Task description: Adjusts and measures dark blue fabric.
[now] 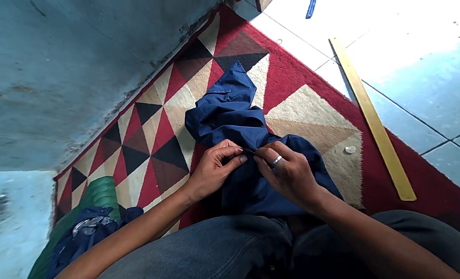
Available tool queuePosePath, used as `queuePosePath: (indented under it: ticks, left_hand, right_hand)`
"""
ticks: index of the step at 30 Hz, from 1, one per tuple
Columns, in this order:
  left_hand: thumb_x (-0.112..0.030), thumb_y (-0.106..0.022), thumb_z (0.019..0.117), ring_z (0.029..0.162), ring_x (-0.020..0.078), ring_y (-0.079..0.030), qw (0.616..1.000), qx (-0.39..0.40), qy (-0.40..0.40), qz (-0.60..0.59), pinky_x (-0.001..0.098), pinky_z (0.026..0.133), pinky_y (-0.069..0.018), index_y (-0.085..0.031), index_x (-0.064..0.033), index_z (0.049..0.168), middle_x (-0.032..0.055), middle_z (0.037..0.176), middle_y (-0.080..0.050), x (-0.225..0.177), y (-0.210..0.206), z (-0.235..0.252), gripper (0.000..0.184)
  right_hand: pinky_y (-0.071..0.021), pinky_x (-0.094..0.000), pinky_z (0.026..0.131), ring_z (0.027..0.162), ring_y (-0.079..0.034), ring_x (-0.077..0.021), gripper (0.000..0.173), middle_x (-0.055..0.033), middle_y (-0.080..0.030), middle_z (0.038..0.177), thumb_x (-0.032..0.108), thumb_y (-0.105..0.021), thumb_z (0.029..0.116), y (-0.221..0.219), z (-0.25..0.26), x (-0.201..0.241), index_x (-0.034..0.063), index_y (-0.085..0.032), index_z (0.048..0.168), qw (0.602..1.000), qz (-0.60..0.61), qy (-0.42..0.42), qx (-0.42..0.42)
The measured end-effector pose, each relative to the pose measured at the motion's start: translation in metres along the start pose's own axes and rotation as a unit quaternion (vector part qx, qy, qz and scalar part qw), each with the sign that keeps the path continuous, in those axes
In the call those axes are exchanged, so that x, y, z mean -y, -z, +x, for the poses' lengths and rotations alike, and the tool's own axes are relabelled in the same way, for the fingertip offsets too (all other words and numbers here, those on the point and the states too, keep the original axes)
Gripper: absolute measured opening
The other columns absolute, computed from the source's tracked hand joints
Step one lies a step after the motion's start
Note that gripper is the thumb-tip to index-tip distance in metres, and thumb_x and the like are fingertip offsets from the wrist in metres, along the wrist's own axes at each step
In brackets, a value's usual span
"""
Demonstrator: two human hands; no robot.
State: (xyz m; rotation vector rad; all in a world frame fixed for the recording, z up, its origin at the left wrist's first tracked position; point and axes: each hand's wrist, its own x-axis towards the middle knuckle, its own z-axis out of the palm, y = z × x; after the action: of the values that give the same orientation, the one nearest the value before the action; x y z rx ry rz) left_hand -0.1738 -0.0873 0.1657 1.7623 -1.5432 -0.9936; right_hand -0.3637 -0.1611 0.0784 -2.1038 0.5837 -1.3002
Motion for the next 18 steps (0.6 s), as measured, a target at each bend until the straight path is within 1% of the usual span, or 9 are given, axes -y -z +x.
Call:
queuePosePath:
  ticks: [6, 10, 12, 14, 16, 18]
  left_hand:
    - [-0.014, -0.069, 0.0971, 0.099, 0.0071, -0.064, 1.0, -0.007, -0.022, 0.004, 0.0219, 0.086, -0.0545, -0.078, -0.0092, 0.097, -0.0017, 0.102, -0.068, 0.003, -0.002, -0.001, 0.011]
    - [-0.014, -0.069, 0.0971, 0.1, 0.0079, -0.065, 1.0, -0.014, -0.024, -0.003, 0.0226, 0.087, -0.0554, -0.079, -0.0087, 0.097, -0.0007, 0.104, -0.068, 0.006, -0.004, -0.002, 0.011]
    - [-0.014, -0.07, 0.0964, 0.098, 0.0072, -0.065, 0.999, -0.022, -0.03, 0.005, 0.0218, 0.086, -0.0556, -0.079, -0.0088, 0.096, -0.0009, 0.103, -0.068, 0.007, -0.006, -0.003, 0.011]
    - [-0.015, -0.07, 0.0964, 0.099, 0.0068, -0.065, 0.998, -0.026, -0.045, 0.02, 0.0216, 0.086, -0.0555, -0.079, -0.0086, 0.095, -0.001, 0.103, -0.068, 0.01, -0.007, -0.003, 0.011]
    - [-0.017, -0.069, 0.0975, 0.099, 0.0054, -0.064, 0.997, -0.021, -0.06, 0.047, 0.0208, 0.087, -0.0549, -0.079, -0.0088, 0.095, -0.0014, 0.103, -0.068, 0.01, -0.008, -0.003, 0.013]
    - [-0.019, -0.067, 0.0989, 0.101, 0.0038, -0.063, 0.995, -0.008, -0.071, 0.071, 0.02, 0.089, -0.054, -0.078, -0.0091, 0.095, -0.0016, 0.106, -0.067, 0.008, -0.007, -0.002, 0.015]
  right_hand:
    - [-0.0581, -0.0279, 0.068, 0.08, -0.07, -0.0182, 0.013, -0.0108, -0.072, 0.091, 0.008, -0.064, 0.0982, -0.002, -0.003, 0.0, 0.0038, -0.076, 0.101, 0.998, -0.031, 0.044, -0.021]
    - [-0.0575, -0.0278, 0.067, 0.078, -0.069, -0.0179, 0.013, -0.0097, -0.071, 0.088, 0.007, -0.064, 0.0978, -0.005, -0.005, 0.0, 0.0039, -0.076, 0.101, 0.998, -0.039, 0.044, -0.026]
    - [-0.0576, -0.0274, 0.066, 0.076, -0.069, -0.0174, 0.014, -0.0091, -0.071, 0.087, 0.007, -0.064, 0.0979, -0.006, -0.006, -0.001, 0.004, -0.077, 0.1, 0.999, -0.034, 0.03, -0.023]
    - [-0.0569, -0.0262, 0.064, 0.074, -0.068, -0.0157, 0.015, -0.0081, -0.07, 0.085, 0.011, -0.064, 0.0988, -0.006, -0.005, -0.001, 0.0043, -0.077, 0.097, 1.0, -0.015, -0.001, -0.017]
    - [-0.0561, -0.0249, 0.063, 0.072, -0.066, -0.0123, 0.016, -0.0059, -0.068, 0.083, 0.017, -0.065, 0.099, -0.003, -0.002, -0.001, 0.0056, -0.076, 0.094, 0.999, 0.024, -0.049, 0.0]
    - [-0.056, -0.0219, 0.062, 0.068, -0.063, -0.0073, 0.016, -0.0025, -0.066, 0.082, 0.019, -0.065, 0.0984, 0.004, 0.004, -0.005, 0.0059, -0.074, 0.094, 0.99, 0.093, -0.098, 0.043]
